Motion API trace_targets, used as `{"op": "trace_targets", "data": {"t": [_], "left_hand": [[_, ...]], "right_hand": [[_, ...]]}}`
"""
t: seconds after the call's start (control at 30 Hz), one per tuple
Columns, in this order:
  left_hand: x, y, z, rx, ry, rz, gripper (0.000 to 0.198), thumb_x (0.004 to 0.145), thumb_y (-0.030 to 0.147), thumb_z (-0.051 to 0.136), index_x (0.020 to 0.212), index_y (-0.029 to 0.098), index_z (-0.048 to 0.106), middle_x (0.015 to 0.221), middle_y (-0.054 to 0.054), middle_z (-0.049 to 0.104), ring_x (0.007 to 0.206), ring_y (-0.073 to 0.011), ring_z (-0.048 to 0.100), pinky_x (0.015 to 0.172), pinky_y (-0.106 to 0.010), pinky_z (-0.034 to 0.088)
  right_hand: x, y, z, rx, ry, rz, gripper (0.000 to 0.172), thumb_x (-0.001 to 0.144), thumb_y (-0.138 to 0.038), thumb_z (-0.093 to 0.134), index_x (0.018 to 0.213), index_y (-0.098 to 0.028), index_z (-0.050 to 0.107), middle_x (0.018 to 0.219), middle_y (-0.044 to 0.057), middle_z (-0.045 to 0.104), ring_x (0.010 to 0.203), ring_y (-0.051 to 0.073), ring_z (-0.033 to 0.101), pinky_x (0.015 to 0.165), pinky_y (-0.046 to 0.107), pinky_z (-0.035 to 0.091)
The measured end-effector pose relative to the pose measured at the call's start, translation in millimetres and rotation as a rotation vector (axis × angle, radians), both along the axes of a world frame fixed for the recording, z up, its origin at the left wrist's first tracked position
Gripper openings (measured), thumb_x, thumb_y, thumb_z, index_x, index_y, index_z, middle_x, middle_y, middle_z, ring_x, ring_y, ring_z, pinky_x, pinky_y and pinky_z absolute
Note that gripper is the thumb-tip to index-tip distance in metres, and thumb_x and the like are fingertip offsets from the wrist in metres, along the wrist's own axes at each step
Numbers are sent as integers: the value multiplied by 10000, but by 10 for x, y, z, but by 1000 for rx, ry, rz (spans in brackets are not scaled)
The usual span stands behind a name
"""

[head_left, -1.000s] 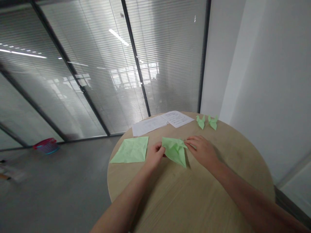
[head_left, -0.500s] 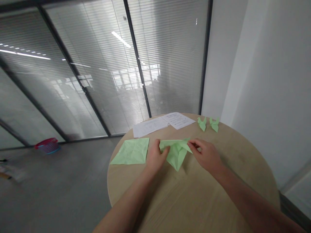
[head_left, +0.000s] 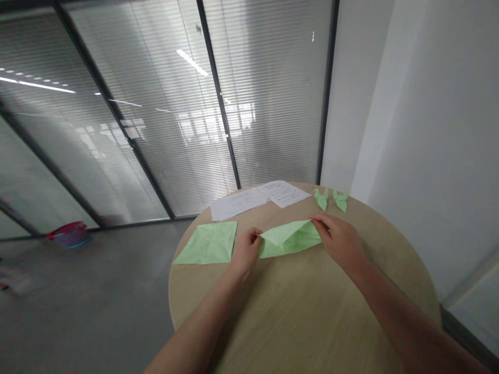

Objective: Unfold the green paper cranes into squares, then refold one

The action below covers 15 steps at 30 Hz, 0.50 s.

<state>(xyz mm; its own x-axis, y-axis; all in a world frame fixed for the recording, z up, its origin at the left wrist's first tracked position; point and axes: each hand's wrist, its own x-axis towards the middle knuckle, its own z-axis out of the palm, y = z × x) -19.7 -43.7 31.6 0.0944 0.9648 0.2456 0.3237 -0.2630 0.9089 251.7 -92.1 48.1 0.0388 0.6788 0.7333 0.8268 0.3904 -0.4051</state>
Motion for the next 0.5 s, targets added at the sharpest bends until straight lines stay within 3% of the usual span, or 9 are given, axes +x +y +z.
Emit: {"op": "trace_targets", "data": {"t": [0.1,0.23,0.4,0.5], "left_hand": [[-29,-13,55,-22,-21,-25,96,816,269,615,836,175,623,676,23,558,590,-122,532,500,-195,395],[-143,-56,158,-154,-24,-212,339,847,436,671,1063,181,611,712,21,582,584,-147,574,451,-229,494],[-297,-125,329,-241,9,-412,449,832,478,730,1142,163,649,785,-18,635,660,-155,614,498,-231,542],[-320,-129,366,-279,30,-446,478,803,465,763,1159,159,677,783,-16,643,629,-142,594,501,-225,519]], "right_hand": [[40,1,5,-18,2,5,313,1034,-383,498,1079,-229,767,1088,69,778,963,234,740,838,338,547],[117,6,47,-20,56,18,326,1009,-431,535,1040,-224,785,1023,80,783,911,235,740,822,334,548],[194,70,25,-150,291,137,370,929,-515,623,1009,-197,793,865,88,759,746,208,700,693,312,538],[193,143,-39,-248,456,222,416,866,-553,669,1009,-179,780,832,87,752,709,199,683,642,298,526]]}}
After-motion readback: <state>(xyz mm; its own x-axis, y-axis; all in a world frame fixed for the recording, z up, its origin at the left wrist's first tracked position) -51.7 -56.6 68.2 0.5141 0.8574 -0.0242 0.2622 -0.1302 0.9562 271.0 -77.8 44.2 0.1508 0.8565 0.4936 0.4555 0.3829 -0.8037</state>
